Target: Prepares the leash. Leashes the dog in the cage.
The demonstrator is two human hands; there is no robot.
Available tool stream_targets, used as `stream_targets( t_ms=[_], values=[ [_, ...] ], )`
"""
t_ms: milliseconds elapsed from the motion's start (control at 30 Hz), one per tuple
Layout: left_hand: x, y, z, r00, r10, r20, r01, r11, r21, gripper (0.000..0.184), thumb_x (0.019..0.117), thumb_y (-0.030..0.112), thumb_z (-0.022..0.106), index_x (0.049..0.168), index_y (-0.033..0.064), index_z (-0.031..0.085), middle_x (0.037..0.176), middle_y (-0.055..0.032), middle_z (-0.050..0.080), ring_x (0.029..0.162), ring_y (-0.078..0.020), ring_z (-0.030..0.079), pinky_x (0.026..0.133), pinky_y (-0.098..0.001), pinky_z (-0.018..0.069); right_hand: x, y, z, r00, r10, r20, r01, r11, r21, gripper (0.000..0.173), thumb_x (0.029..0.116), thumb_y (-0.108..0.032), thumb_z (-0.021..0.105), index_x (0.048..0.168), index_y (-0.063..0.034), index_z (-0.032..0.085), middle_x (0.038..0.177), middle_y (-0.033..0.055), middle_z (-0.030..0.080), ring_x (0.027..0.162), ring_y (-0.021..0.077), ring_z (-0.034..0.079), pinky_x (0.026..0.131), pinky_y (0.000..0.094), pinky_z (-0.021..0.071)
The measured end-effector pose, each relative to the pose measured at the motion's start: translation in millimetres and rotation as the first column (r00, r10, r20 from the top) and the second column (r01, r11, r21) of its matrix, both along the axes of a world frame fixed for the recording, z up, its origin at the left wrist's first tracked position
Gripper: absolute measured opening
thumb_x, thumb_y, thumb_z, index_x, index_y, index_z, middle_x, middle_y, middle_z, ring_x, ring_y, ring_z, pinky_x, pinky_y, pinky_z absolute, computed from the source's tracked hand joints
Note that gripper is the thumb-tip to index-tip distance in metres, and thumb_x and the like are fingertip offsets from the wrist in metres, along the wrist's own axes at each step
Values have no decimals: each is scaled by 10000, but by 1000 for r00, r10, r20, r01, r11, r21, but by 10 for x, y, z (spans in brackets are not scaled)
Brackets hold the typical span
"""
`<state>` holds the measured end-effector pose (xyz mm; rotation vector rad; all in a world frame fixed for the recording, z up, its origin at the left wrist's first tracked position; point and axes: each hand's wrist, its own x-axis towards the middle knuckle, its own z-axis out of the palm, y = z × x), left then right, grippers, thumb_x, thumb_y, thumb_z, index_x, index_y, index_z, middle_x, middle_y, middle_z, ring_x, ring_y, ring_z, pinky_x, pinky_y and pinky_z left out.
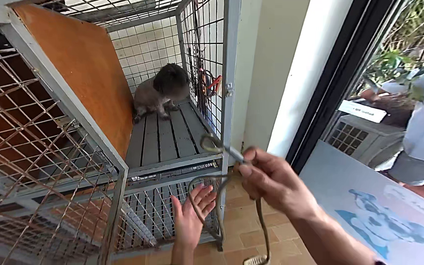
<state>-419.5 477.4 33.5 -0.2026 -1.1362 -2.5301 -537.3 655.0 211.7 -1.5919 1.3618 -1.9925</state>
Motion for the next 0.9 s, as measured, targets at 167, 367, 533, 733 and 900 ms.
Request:
stream_targets(
  t_ms=[167,367,533,733,900],
  values=[
    [-463,715,202,956,-142,-257,33,922,-386,1308,714,1011,232,1561,20,340,1514,-188,509,1390,-320,502,1160,-467,418,-406,-635,1123,901,-384,-201,391,920,-2,161,1043,-238,572,1055,-79,589,711,-10,592,451,72,482,409,258,458],
    [-412,925,532,924,-168,-343,-129,708,-695,432,1090,232,445,1291,-131,568,833,-116,680,727,-108,639,746,-303,570,-902,-1440,2403,492,-647,-582,835,539,107,329,1032,-300,563,1133,4,640,907,150,673,677,247,673,670,475,582],
    [-320,641,418,958,-90,-272,-121,734,-668,335,1073,157,460,1261,-104,554,797,-89,644,665,-100,614,655,-283,556,-1221,-2161,2883,296,-555,-778,938,322,128,396,977,-217,624,1165,130,587,1213,317,599,1042,416,663,894,603,529],
    [-228,178,466,961,152,-230,-264,749,-608,374,1104,255,420,1238,-50,588,710,-7,570,585,-37,523,558,-220,485,-1748,-3041,2962,249,-495,-832,938,337,81,400,917,-94,666,1228,145,584,1318,351,560,1183,484,604,954,661,488],
    [-206,-225,565,904,395,-165,-415,715,-562,303,1086,169,420,1199,-38,611,679,45,512,540,3,454,510,-186,427,-2141,-3683,3027,321,-468,-823,925,340,168,448,928,-143,688,1235,157,562,1347,334,554,1217,459,605,960,632,513]
  ],
)
